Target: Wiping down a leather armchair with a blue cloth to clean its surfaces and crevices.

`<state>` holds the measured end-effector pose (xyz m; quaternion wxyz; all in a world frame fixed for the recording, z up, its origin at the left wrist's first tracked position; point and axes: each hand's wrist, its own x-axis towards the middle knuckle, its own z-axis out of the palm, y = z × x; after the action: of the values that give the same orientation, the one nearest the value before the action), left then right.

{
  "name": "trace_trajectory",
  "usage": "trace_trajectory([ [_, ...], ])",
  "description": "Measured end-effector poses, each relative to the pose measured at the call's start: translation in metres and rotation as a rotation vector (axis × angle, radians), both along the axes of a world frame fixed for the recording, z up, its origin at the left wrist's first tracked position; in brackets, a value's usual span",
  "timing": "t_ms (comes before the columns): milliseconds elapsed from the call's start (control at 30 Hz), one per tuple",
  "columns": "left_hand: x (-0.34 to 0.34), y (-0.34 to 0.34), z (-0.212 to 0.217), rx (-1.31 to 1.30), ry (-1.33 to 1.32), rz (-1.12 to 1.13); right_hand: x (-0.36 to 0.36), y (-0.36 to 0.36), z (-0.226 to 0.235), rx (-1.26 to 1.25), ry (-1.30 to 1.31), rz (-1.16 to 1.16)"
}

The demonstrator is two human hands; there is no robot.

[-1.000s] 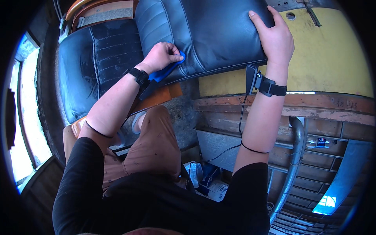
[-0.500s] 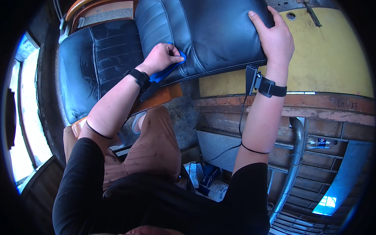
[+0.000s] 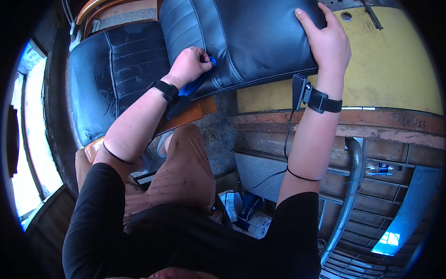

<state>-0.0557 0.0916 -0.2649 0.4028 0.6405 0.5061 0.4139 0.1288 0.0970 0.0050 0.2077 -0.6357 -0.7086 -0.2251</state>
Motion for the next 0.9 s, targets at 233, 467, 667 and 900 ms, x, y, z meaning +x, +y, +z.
trace_trajectory([
  [233, -0.003, -0.001, -0.001, -0.047, -0.213, -0.119, -0.001, -0.001, 0.001, 0.002, -0.002, -0.003],
  [467, -0.004, 0.001, -0.003, -0.017, -0.131, -0.064, 0.001, 0.001, -0.002, 0.037, -0.035, 0.021],
  [667, 0.001, -0.007, 0.004, 0.047, -0.125, -0.115, 0.001, 0.002, 0.002, -0.021, 0.028, 0.015],
  [900, -0.002, -0.001, 0.001, -0.055, -0.245, -0.155, 0.002, 0.002, 0.000, 0.014, -0.011, 0.015],
])
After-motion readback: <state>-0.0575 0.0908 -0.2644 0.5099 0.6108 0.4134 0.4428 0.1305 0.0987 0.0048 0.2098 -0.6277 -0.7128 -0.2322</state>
